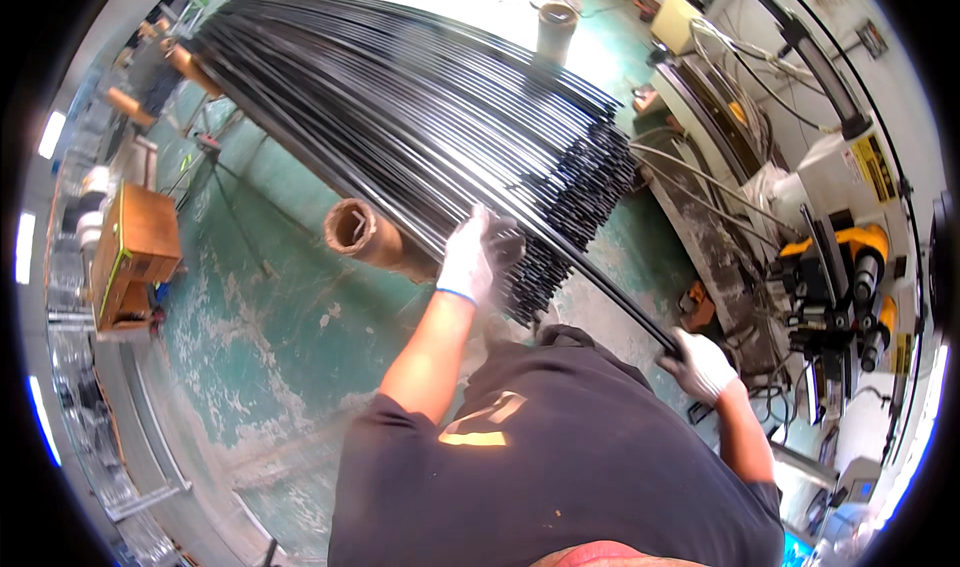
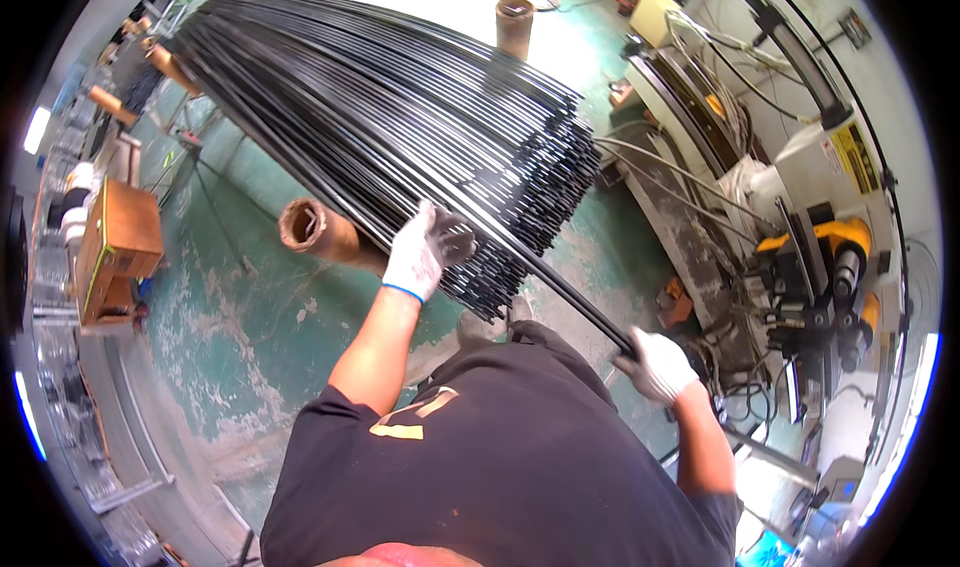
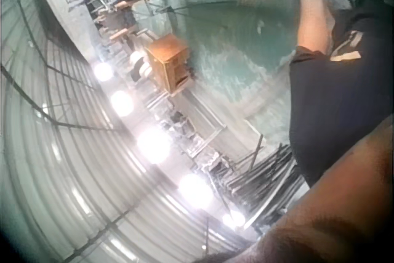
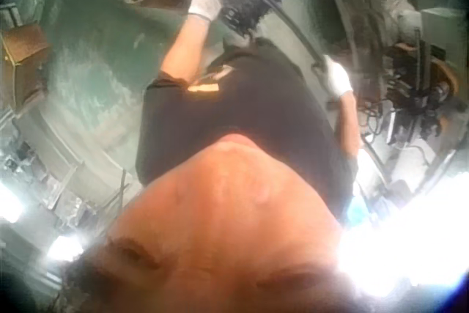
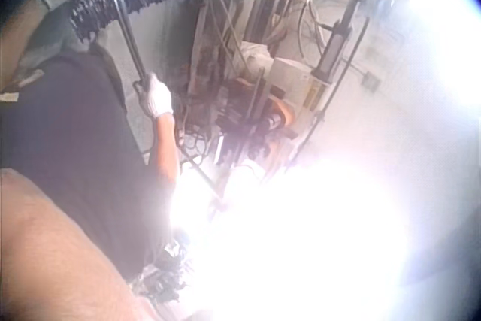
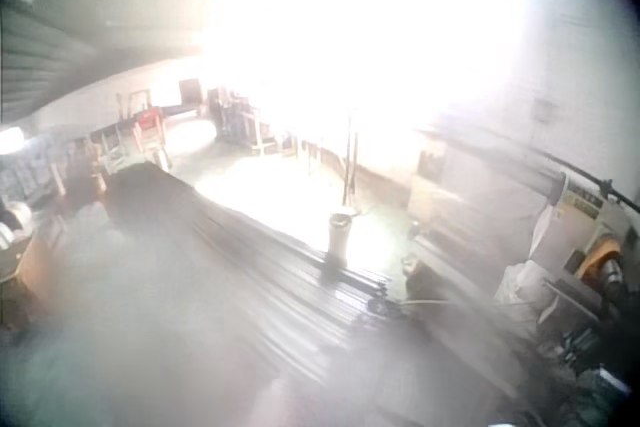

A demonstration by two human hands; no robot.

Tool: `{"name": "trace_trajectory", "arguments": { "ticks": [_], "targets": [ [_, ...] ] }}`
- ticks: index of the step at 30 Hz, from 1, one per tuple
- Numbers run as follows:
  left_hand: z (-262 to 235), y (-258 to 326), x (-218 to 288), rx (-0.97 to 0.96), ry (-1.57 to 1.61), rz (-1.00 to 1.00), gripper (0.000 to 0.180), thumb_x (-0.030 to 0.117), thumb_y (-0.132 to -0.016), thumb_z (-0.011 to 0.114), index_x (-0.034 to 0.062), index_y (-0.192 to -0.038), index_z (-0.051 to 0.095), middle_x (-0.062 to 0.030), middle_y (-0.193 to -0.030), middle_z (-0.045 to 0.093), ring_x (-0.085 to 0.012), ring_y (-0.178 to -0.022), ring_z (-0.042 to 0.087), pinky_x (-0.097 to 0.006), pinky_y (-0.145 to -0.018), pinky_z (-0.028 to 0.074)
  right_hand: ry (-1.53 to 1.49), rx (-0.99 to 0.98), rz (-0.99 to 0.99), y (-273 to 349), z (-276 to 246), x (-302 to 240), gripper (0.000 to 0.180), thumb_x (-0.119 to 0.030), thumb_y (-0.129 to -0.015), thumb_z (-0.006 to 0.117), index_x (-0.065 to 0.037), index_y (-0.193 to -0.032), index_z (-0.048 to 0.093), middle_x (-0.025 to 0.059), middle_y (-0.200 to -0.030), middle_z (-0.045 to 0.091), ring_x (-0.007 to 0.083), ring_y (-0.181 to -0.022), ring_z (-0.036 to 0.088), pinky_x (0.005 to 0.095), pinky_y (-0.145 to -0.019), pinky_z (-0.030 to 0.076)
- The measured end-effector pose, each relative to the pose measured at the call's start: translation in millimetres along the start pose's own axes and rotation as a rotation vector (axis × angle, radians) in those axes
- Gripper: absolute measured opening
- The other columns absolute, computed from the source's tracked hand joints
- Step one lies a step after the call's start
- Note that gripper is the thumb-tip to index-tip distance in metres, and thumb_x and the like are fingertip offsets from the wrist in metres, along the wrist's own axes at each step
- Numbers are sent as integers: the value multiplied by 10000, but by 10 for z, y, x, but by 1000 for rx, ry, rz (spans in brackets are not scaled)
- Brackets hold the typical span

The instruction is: The person repeatedly feeds bundles of straight metal rods into a bending machine, bends them, and stacks the bent rods on a nearby rack. The person wears gloves and handles the rods by hand throughout the process.

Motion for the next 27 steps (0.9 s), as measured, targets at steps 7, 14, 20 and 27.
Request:
{"name": "trace_trajectory", "arguments": {
  "ticks": [7,14,20,27],
  "targets": [
    [593,-211,-66,-98,258,-98,281,264,-1065,523,-4,-1018,593,-193,-1006,669,-351,-932,665,-563,-975,549,167,303,325,1149,156,900,321,-323,-809,814,-51,-832,644,199,-776,683,405,-788,687,503,-714,527],
    [1264,-82,-858,-73,208,-189,112,15,-912,604,-88,-900,644,-234,-883,637,-387,-890,630,-568,-1011,506,184,660,351,1073,535,2080,267,-223,-708,822,-107,-806,602,147,-755,655,380,-747,661,494,-684,513],
    [2200,-256,-701,-257,243,-2,103,-5,-882,663,-74,-942,615,-194,-885,603,-307,-862,603,-476,-858,533,165,842,699,2132,744,4404,149,-33,-774,651,-61,-912,603,204,-885,617,420,-918,597,502,-806,466],
    [3854,-45,-1828,-411,161,27,140,80,-959,695,65,-1074,616,-75,-931,660,-215,-845,610,-420,-891,526,-1763,1453,682,2304,1400,5662,355,-45,-895,478,92,-1190,621,216,-1171,678,330,-1137,646,437,-1053,486]
  ]
}}
Point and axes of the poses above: each hand's wrist, its own y-axis away from the middle knuckle, its own z-axis out of the palm, x = y × z, the point moved 6 cm from there along -y, towards the middle knuckle
